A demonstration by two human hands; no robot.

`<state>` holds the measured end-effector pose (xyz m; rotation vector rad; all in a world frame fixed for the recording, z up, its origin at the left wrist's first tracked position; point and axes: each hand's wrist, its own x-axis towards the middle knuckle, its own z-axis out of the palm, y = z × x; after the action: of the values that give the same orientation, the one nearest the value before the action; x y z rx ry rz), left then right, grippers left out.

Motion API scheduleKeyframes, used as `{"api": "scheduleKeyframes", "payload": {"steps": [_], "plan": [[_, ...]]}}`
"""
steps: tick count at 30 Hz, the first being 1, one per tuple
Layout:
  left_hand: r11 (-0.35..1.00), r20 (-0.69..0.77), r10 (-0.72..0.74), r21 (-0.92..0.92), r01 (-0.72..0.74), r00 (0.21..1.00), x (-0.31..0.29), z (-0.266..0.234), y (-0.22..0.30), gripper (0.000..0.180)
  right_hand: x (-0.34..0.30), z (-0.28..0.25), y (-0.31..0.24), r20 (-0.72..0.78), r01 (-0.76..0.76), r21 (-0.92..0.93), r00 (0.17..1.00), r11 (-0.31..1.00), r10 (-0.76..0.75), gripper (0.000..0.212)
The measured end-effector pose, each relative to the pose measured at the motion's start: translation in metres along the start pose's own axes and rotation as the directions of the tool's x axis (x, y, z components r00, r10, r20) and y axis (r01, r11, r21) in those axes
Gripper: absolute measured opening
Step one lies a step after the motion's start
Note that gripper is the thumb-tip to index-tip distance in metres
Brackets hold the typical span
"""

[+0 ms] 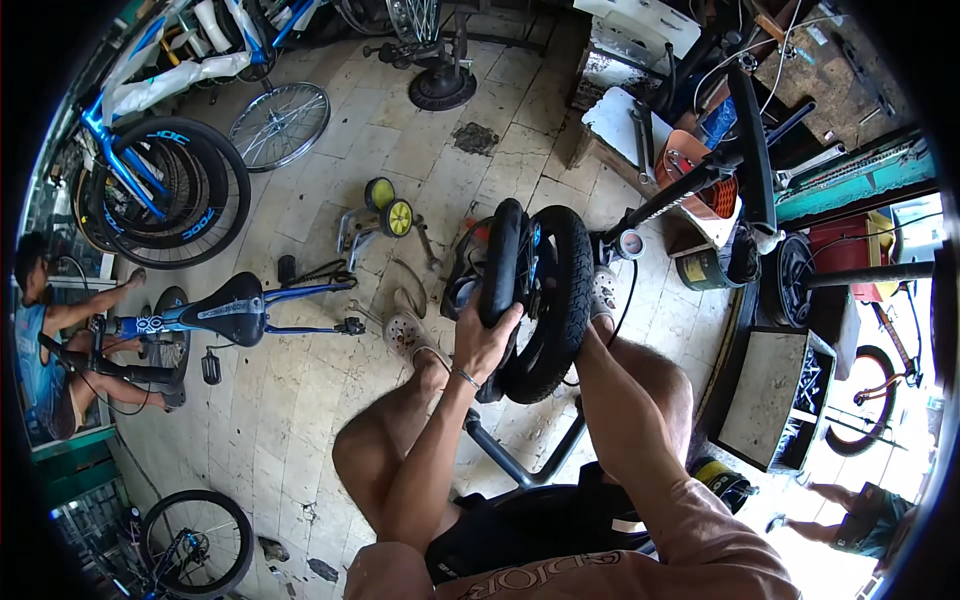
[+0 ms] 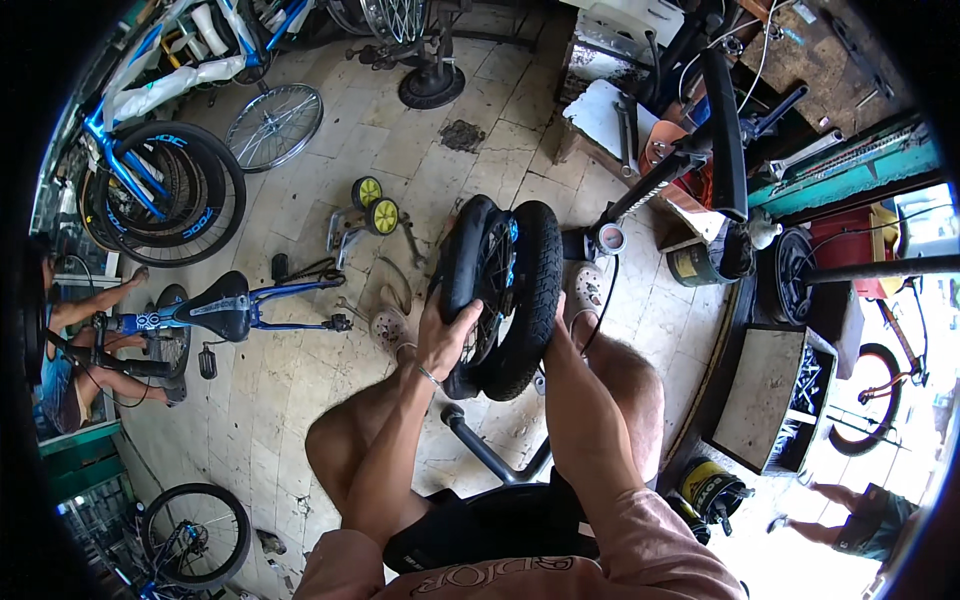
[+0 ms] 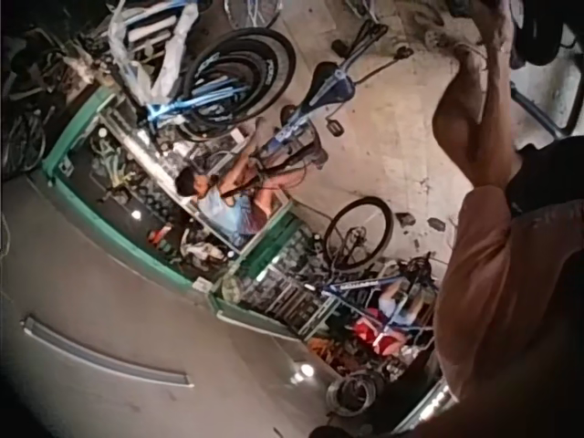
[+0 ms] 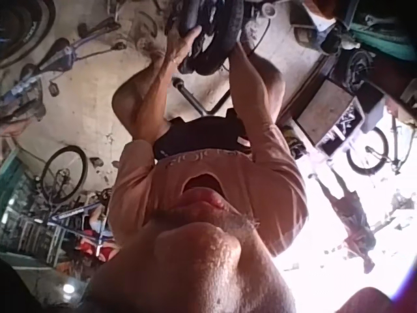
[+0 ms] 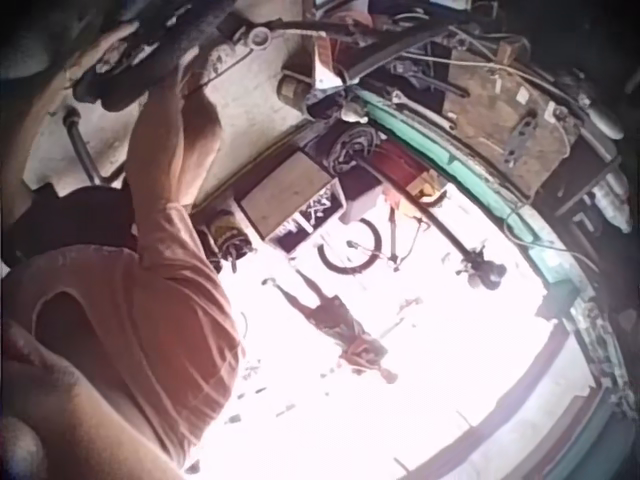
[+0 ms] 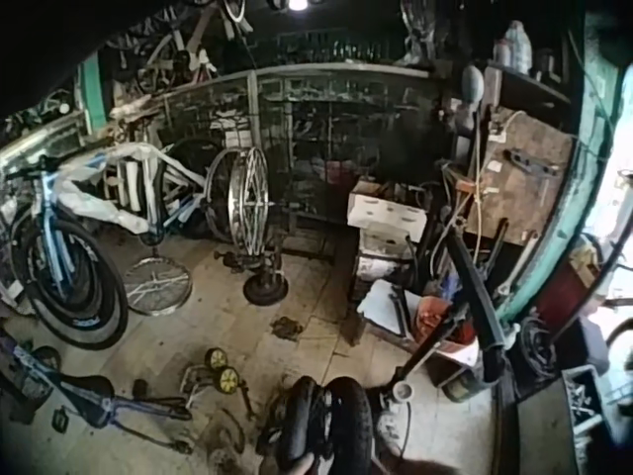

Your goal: The person removes a bicycle tire from a wheel rim using tire levers. They then inspect the tire and the inner tube before attempting to reseat the tire onto the rim by hand. The person works on the tire throughout the clip, manipulating the rubber and rim to secure the tire.

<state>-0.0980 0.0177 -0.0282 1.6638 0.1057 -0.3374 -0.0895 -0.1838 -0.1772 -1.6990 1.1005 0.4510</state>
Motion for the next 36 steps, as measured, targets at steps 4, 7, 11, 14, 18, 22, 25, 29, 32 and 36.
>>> {"api": "scheduleKeyframes", "payload": {"steps": [4,7,11,14,18,22,25,29,32,36], "plan": [[0.992,-0.062,-0.124,0.009,0.125,0.990,-0.004,-0.009,-0.006,0.044,0.000,-0.006,-0.004,-0.030,0.004,0.017,1.000,1.000,-0.003,0.069],[0.986,0.081,-0.150,-0.063,0.155,0.985,-0.005,-0.021,-0.001,0.039,-0.001,-0.013,-0.005,-0.061,0.001,0.032,0.998,0.999,0.001,0.068],[0.987,0.211,-0.133,-0.056,0.148,0.968,-0.007,-0.058,0.024,0.028,-0.003,-0.017,-0.006,-0.095,0.006,0.049,0.996,0.999,-0.001,0.067],[0.996,0.237,-0.080,0.049,0.070,0.968,-0.016,-0.077,0.047,0.029,-0.006,-0.020,-0.006,-0.114,0.002,0.068,0.993,0.998,0.006,0.067],[0.902,0.271,-0.205,0.426,0.073,0.940,-0.013,-0.083,0.043,0.049,-0.003,-0.021,-0.009,-0.149,0.013,0.086,0.989,0.996,0.000,0.066],[0.869,0.163,-0.141,0.492,0.044,0.976,-0.018,-0.059,0.020,0.051,-0.002,-0.023,-0.015,-0.172,0.024,0.102,0.985,0.994,-0.006,0.065],[0.871,0.010,-0.184,0.465,0.158,0.983,-0.007,-0.051,0.001,0.056,-0.001,-0.025,-0.017,-0.179,0.026,0.121,0.984,0.992,-0.004,0.064],[0.870,-0.047,-0.100,0.480,0.110,0.994,-0.001,-0.031,0.004,0.070,0.001,-0.032,-0.014,-0.197,0.030,0.143,0.980,0.989,-0.002,0.063],[0.882,0.047,-0.054,0.471,0.026,0.997,-0.003,-0.024,0.018,0.074,0.001,-0.035,-0.019,-0.198,0.035,0.167,0.980,0.985,-0.001,0.063],[0.896,0.067,0.182,0.400,-0.193,0.981,-0.005,-0.002,0.007,0.064,0.001,-0.040,-0.034,-0.191,0.050,0.214,0.982,0.976,-0.009,0.062]]}}
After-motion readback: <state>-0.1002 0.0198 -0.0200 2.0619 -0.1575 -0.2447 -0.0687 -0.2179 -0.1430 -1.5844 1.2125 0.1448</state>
